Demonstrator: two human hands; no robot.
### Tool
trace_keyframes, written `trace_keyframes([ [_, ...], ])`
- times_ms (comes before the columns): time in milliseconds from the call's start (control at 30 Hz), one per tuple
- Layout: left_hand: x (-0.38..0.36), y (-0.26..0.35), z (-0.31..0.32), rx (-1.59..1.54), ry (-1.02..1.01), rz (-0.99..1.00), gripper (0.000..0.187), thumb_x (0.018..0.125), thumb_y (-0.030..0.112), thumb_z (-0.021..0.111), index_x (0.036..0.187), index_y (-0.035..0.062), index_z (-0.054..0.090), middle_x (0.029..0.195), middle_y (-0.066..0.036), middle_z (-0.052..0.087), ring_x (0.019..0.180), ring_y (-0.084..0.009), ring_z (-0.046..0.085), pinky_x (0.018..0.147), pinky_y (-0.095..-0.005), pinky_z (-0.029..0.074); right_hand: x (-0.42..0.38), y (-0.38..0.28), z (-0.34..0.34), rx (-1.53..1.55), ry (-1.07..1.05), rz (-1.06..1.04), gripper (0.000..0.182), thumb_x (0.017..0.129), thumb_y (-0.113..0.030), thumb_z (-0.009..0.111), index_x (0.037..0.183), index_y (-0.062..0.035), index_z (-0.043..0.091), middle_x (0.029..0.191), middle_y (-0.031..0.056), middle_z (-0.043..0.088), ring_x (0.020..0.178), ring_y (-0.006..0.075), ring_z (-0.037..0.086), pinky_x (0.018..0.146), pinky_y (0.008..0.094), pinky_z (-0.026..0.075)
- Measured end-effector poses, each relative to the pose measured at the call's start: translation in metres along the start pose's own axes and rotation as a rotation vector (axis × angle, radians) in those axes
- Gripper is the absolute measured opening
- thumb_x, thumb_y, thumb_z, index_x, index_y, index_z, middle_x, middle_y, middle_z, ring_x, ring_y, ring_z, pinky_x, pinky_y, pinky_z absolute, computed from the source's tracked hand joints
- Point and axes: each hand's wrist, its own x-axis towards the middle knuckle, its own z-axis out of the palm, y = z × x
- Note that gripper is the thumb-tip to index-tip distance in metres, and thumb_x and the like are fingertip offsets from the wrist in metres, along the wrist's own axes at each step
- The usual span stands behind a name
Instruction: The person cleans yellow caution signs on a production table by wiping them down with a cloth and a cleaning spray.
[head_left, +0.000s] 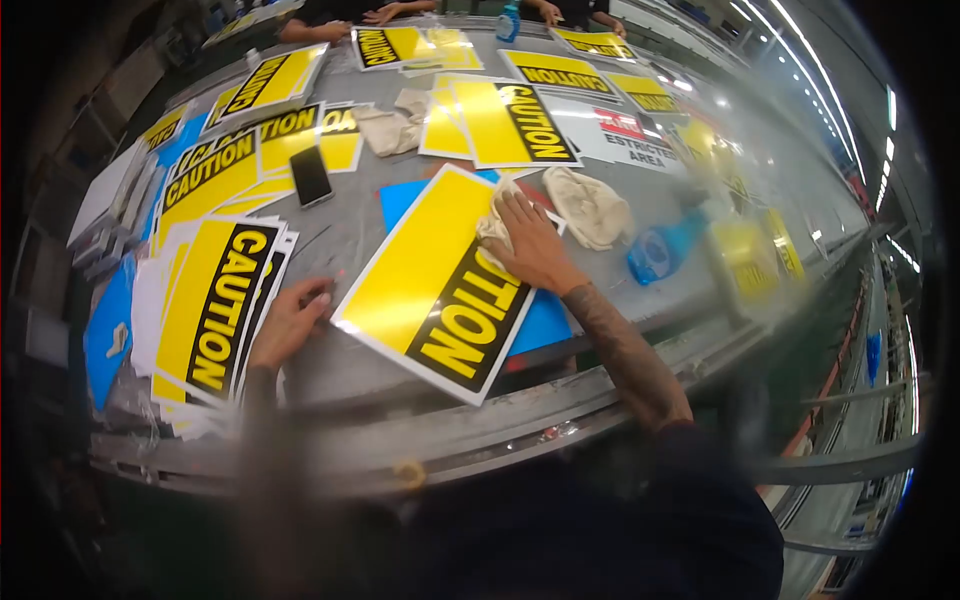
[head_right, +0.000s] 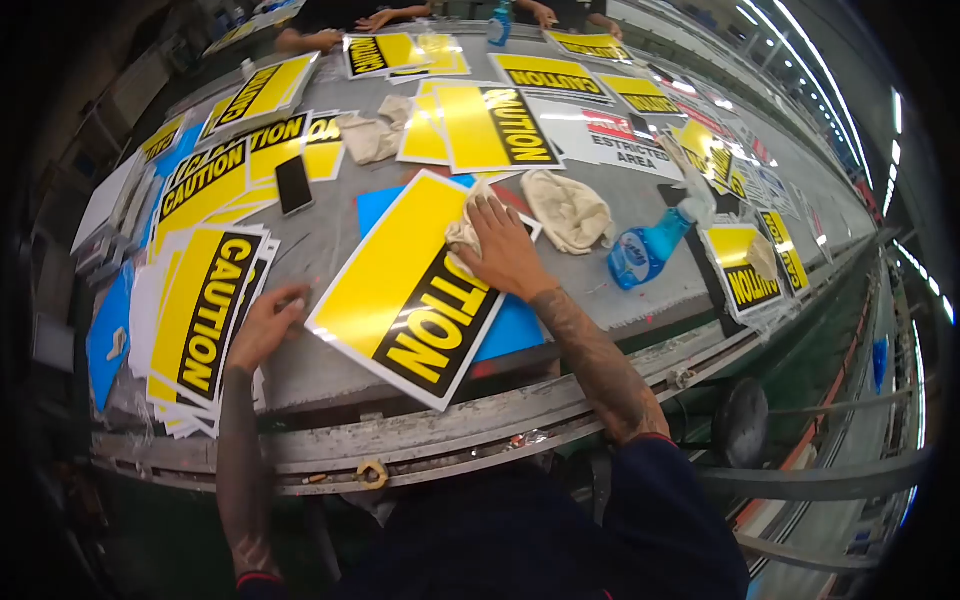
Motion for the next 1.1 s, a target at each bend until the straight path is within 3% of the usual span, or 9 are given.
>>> trace_keyframes([
  [100, 0.012, -0.007, 0.005, -0.129, 0.089, -0.083, 0.035, 0.109, 0.018, 0.064, 0.141, 0.0058, 0.070, 0.111, -0.008, 0.075, 0.079, -0.0124, 0.071, 0.064, -0.0266, 0.059, -0.038, -0.114, -0.039, 0.415, -0.170, -0.170, 0.081, 0.097, -0.031, 0.079, 0.162, 0.0033, 0.043, 0.170, 0.0276, 0.041, 0.161, 0.0415, 0.034, 0.133, 0.0482, 0.028],
  [167, 0.012, -0.012, 0.008, -0.143, 0.099, -0.047, 0.034, 0.110, 0.019, 0.064, 0.141, 0.0064, 0.071, 0.107, -0.008, 0.076, 0.075, -0.0111, 0.070, 0.062, -0.0258, 0.058, -0.068, -0.181, -0.066, 0.373, -0.400, -0.390, 0.081, 0.101, -0.042, 0.071, 0.164, 0.0008, 0.042, 0.171, 0.0246, 0.039, 0.162, 0.0377, 0.034, 0.134, 0.0496, 0.024],
  [400, 0.003, -0.009, 0.006, -0.089, 0.080, 0.014, 0.030, 0.109, 0.016, 0.063, 0.134, 0.0052, 0.074, 0.108, -0.010, 0.078, 0.077, -0.0122, 0.072, 0.063, -0.0277, 0.059, -0.002, -0.046, -0.025, 0.033, -0.174, -0.047, 0.067, 0.106, -0.030, 0.059, 0.165, -0.0031, 0.043, 0.173, 0.0225, 0.038, 0.162, 0.0423, 0.031, 0.130, 0.0583, 0.022],
  [633, 0.008, -0.002, 0.012, 0.016, 0.101, 0.102, 0.026, 0.106, 0.012, 0.064, 0.128, 0.0041, 0.076, 0.100, -0.008, 0.074, 0.066, -0.0131, 0.068, 0.060, -0.0295, 0.054, -0.007, -0.195, -0.030, 0.315, -0.309, -0.348, 0.078, 0.105, -0.042, 0.062, 0.162, 0.0065, 0.041, 0.173, 0.0288, 0.033, 0.162, 0.0464, 0.028, 0.133, 0.0552, 0.024],
  [800, 0.010, -0.008, 0.014, -0.026, 0.097, 0.082, 0.027, 0.106, 0.012, 0.064, 0.129, 0.0040, 0.076, 0.103, -0.007, 0.075, 0.065, -0.0119, 0.066, 0.059, -0.0283, 0.053, 0.045, -0.144, 0.000, 0.295, -0.192, -0.298, 0.066, 0.103, -0.041, 0.064, 0.153, 0.0006, 0.054, 0.165, 0.0215, 0.047, 0.151, 0.0473, 0.042, 0.121, 0.0615, 0.037],
  [867, 0.005, -0.006, 0.015, -0.005, 0.100, 0.099, 0.027, 0.106, 0.012, 0.064, 0.129, 0.0038, 0.076, 0.104, -0.007, 0.075, 0.066, -0.0118, 0.066, 0.059, -0.0284, 0.054, 0.064, -0.098, 0.021, -0.078, 0.006, -0.291, 0.059, 0.103, -0.038, 0.065, 0.146, 0.0032, 0.059, 0.160, 0.0258, 0.049, 0.144, 0.0525, 0.047, 0.112, 0.0645, 0.042],
  [900, 0.003, -0.005, 0.011, 0.006, 0.116, 0.119, 0.027, 0.106, 0.012, 0.064, 0.129, 0.0037, 0.076, 0.104, -0.008, 0.075, 0.067, -0.0117, 0.066, 0.060, -0.0286, 0.054, 0.056, -0.109, 0.027, -0.200, 0.033, -0.259, 0.059, 0.103, -0.035, 0.065, 0.145, 0.0067, 0.059, 0.161, 0.0310, 0.046, 0.146, 0.0573, 0.043, 0.112, 0.0685, 0.041],
  [1000, 0.012, -0.006, 0.011, -0.011, 0.130, 0.118, 0.027, 0.107, 0.013, 0.064, 0.131, 0.0048, 0.076, 0.104, -0.008, 0.077, 0.065, -0.0101, 0.065, 0.057, -0.0274, 0.054, 0.012, -0.205, 0.000, 0.418, -0.120, -0.182, 0.074, 0.100, -0.037, 0.067, 0.152, 0.0133, 0.049, 0.164, 0.0332, 0.042, 0.153, 0.0533, 0.038, 0.126, 0.0614, 0.032],
  [1100, 0.020, -0.018, 0.013, -0.093, 0.126, 0.046, 0.030, 0.108, 0.013, 0.064, 0.135, 0.0063, 0.073, 0.105, -0.007, 0.077, 0.061, -0.0085, 0.065, 0.053, -0.0252, 0.052, 0.009, -0.218, -0.003, 0.360, -0.159, -0.375, 0.076, 0.098, -0.040, 0.068, 0.156, 0.0058, 0.048, 0.167, 0.0294, 0.041, 0.156, 0.0493, 0.036, 0.129, 0.0586, 0.027],
])
